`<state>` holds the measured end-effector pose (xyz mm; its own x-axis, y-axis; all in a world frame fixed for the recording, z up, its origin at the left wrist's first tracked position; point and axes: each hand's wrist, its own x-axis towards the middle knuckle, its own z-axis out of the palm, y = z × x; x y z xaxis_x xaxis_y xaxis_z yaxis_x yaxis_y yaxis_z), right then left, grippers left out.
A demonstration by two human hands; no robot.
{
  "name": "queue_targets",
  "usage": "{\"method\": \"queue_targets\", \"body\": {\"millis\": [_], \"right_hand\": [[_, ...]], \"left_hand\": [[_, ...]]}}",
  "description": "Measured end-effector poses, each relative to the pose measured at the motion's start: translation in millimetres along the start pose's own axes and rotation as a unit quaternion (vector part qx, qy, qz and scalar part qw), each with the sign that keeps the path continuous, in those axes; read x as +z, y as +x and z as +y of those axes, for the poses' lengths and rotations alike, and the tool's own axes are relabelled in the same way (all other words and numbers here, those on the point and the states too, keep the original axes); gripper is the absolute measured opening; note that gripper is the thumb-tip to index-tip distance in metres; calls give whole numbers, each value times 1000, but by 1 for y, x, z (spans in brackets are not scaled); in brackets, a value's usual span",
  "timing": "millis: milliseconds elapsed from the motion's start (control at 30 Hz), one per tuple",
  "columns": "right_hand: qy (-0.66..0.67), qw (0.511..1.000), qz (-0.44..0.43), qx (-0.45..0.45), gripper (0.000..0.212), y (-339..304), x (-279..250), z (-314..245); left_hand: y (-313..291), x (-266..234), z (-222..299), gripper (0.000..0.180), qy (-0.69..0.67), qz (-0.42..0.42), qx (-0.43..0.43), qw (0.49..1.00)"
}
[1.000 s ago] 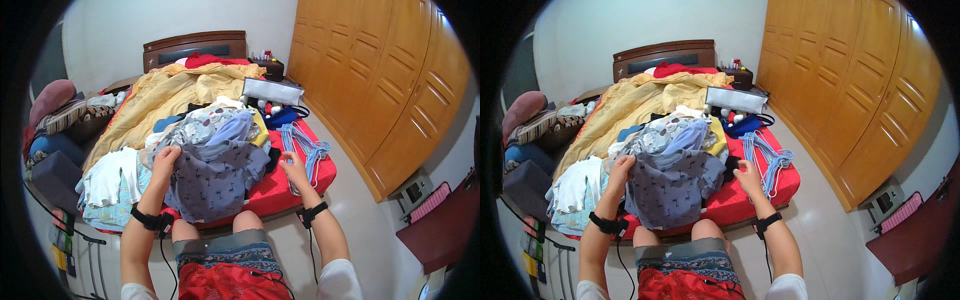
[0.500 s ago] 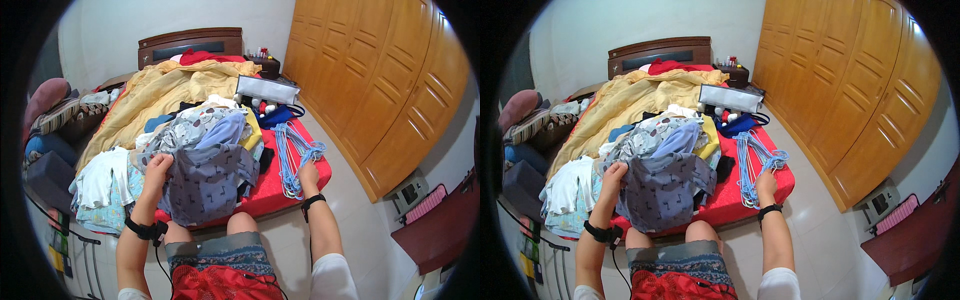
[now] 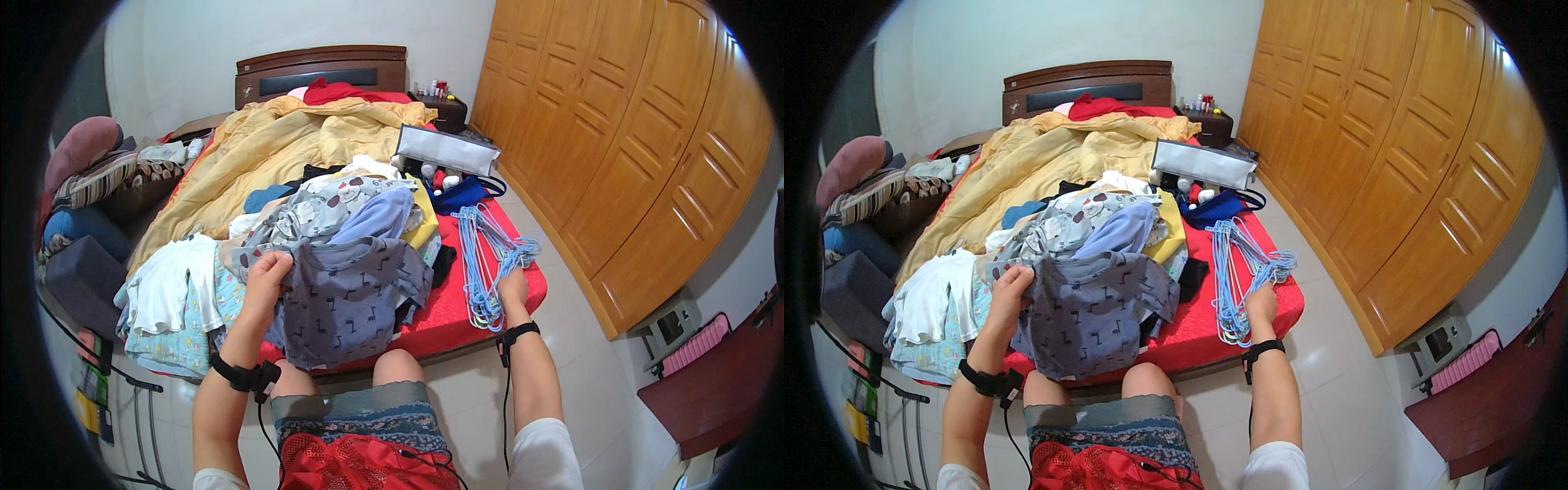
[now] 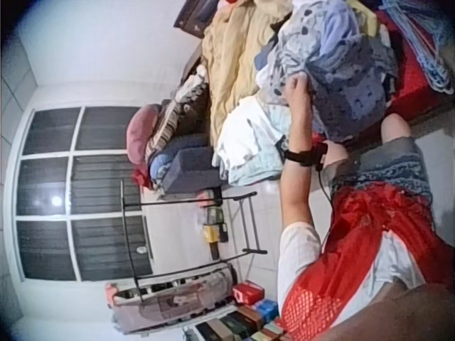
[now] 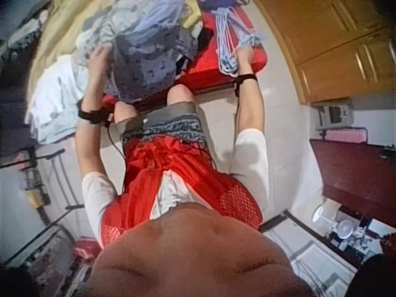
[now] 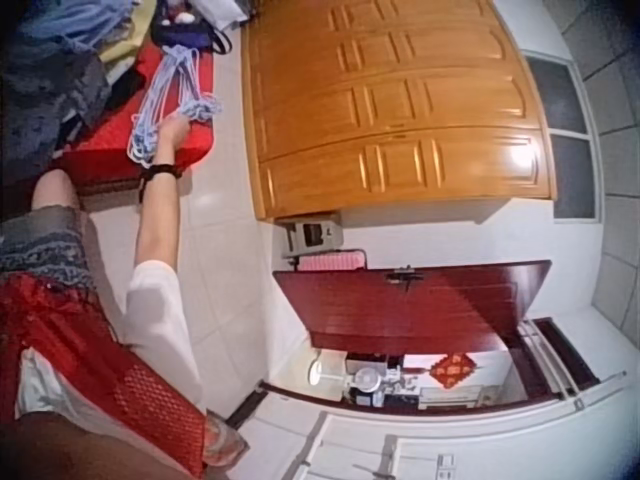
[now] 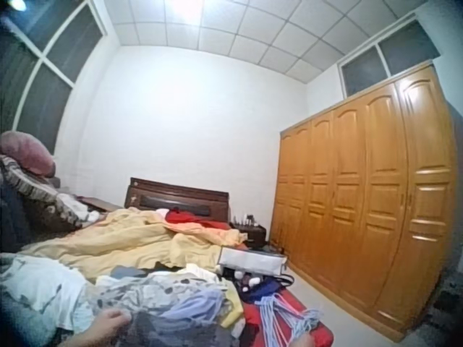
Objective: The person hangs several small items of clothing one by one onto hangers from a pile on a bed.
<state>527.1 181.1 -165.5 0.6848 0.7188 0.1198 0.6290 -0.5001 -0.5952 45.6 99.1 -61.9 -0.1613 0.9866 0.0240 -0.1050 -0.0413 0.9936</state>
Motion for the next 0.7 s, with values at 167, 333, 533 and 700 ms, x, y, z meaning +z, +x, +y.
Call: {"method": "queue_targets", "body": {"millis": [167,333,533,700], "right_hand": [[-13,999,8,-35,20,8,17,8],[231,952,-177,-96,19,35,35,31],[315,896,-194,-247,6,-18,0,-17],[404,861,-134,-280,12,-53,-32,-53]], "left_hand": [[-6,-4,5,13,10,7,-6,1000],[-3,1,0,13,-21,-4,8,1000],[-12,-9,3,10,-26,-3,25,999],[-8,-20,-8,11,-45,7,44,998]]}}
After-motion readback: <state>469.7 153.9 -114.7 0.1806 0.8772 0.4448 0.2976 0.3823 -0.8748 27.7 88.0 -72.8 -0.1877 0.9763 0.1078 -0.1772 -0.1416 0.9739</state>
